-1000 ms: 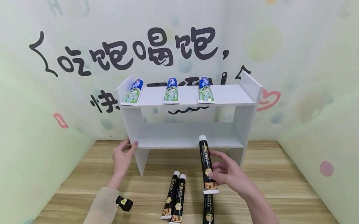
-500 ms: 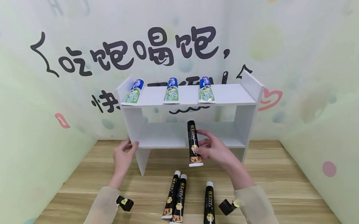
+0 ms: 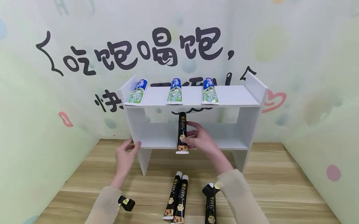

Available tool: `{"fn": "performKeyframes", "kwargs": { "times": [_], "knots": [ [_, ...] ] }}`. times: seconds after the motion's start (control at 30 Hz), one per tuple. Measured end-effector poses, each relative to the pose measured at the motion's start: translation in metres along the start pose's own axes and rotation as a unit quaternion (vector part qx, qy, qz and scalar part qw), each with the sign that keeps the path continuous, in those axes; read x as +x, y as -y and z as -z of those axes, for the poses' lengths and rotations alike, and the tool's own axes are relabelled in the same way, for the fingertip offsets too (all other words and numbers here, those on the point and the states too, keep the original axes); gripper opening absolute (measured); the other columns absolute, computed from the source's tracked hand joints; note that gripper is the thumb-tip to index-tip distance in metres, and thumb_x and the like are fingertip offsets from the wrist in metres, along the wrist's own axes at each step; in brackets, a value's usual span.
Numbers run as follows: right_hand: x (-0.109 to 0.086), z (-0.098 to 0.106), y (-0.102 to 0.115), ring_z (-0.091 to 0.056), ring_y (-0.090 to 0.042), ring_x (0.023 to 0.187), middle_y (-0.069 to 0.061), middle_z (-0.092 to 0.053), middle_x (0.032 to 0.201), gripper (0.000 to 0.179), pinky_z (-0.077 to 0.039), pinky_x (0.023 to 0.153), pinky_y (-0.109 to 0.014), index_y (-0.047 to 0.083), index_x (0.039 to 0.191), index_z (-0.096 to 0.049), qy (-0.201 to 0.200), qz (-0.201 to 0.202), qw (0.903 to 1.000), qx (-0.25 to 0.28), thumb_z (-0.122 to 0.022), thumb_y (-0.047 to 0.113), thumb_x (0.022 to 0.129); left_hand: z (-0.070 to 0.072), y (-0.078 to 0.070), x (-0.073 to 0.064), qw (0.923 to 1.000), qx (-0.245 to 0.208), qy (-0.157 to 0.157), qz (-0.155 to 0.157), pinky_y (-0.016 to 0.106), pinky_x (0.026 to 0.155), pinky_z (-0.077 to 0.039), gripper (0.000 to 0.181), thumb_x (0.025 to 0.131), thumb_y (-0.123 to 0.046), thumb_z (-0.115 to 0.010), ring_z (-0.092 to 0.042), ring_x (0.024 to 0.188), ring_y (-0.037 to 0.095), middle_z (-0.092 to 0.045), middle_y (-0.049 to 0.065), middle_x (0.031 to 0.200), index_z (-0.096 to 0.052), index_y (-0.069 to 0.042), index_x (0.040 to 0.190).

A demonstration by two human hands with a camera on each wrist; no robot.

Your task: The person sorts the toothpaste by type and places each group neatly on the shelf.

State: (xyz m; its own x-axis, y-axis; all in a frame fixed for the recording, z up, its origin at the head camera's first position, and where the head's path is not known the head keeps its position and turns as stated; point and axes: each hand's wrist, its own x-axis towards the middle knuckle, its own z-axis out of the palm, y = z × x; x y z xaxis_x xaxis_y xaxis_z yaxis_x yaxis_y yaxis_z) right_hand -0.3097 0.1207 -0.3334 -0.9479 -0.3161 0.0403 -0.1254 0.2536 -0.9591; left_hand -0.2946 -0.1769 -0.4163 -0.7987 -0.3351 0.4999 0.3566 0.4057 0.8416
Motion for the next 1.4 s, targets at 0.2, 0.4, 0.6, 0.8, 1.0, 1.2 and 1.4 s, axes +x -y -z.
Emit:
{"fn": "performKeyframes", "kwargs": {
  "times": [0.2,0.4,0.6,0.8,1.0,1.2,1.4],
  "knots": [
    [0.014,-0.011,0.005,-0.067,-0.022,0.096,-0.022,-0.059,0.131,0.077,-0.062,0.078,-0.033,0.022,0.154,-0.03,-0.017,-0.003,0.9998,0.005,-0.071,0.014,0.09,-0.001,-0.001,0.0,0.9999,0.001,-0.004,-0.011,0.008,0.063,-0.051,0.037,0.089,-0.017,-0.073,-0.072,0.088,0.035,-0.074,0.017,0.108,-0.069,-0.006,0.123],
    [0.03,-0.025,0.007,-0.067,-0.027,0.102,-0.021,-0.059,0.131,0.078,-0.062,0.079,-0.033,0.021,0.155,-0.028,-0.028,0.008,0.9996,-0.003,-0.071,0.014,0.089,0.0,0.0,0.0,0.9999,0.005,0.0,-0.012,0.008,0.064,-0.051,0.037,0.089,-0.018,-0.073,-0.072,0.089,0.035,-0.073,0.017,0.111,-0.069,-0.006,0.123],
    [0.046,-0.044,0.008,-0.066,-0.029,0.106,-0.02,-0.06,0.128,0.08,-0.063,0.078,-0.032,0.019,0.154,-0.029,-0.041,0.026,0.9988,-0.009,-0.073,0.012,0.088,0.0,0.0,0.001,0.9996,0.012,-0.009,-0.025,0.009,0.064,-0.053,0.037,0.088,-0.016,-0.074,-0.073,0.087,0.036,-0.074,0.017,0.11,-0.069,-0.005,0.123],
    [0.057,-0.064,0.013,-0.067,-0.029,0.104,-0.02,-0.062,0.125,0.082,-0.063,0.077,-0.032,0.019,0.154,-0.029,-0.042,0.027,0.9988,0.001,-0.075,0.01,0.086,0.0,0.0,0.0,0.9996,0.012,-0.006,-0.024,0.017,0.066,-0.059,0.037,0.088,-0.016,-0.074,-0.073,0.087,0.035,-0.073,0.018,0.111,-0.069,-0.006,0.123],
    [0.065,-0.079,0.012,-0.069,-0.029,0.097,-0.021,-0.063,0.121,0.084,-0.063,0.074,-0.032,0.019,0.153,-0.029,-0.043,0.027,0.9986,0.014,-0.077,0.008,0.085,0.0,0.0,0.0,0.9996,0.013,-0.006,-0.023,0.019,0.067,-0.06,0.037,0.088,-0.016,-0.074,-0.072,0.087,0.035,-0.073,0.017,0.112,-0.069,-0.006,0.123],
    [0.07,-0.087,0.009,-0.069,-0.03,0.1,-0.02,-0.063,0.119,0.09,-0.063,0.073,-0.033,0.03,0.155,-0.024,-0.051,0.041,0.9978,0.008,-0.077,0.008,0.084,0.0,0.0,-0.001,0.9997,0.014,-0.005,-0.018,0.011,0.065,-0.055,0.037,0.089,-0.017,-0.073,-0.072,0.088,0.036,-0.073,0.018,0.112,-0.068,-0.007,0.124],
    [0.07,-0.086,0.004,-0.065,-0.028,0.106,-0.016,-0.062,0.118,0.071,-0.062,0.079,-0.034,0.035,0.149,-0.04,-0.036,0.079,0.9943,-0.061,-0.073,0.015,0.089,0.0,-0.001,-0.001,0.9997,0.012,-0.004,-0.019,0.031,0.068,-0.063,0.038,0.088,-0.016,-0.074,-0.072,0.087,0.037,-0.073,0.019,0.111,-0.067,-0.006,0.125]
  ]
}}
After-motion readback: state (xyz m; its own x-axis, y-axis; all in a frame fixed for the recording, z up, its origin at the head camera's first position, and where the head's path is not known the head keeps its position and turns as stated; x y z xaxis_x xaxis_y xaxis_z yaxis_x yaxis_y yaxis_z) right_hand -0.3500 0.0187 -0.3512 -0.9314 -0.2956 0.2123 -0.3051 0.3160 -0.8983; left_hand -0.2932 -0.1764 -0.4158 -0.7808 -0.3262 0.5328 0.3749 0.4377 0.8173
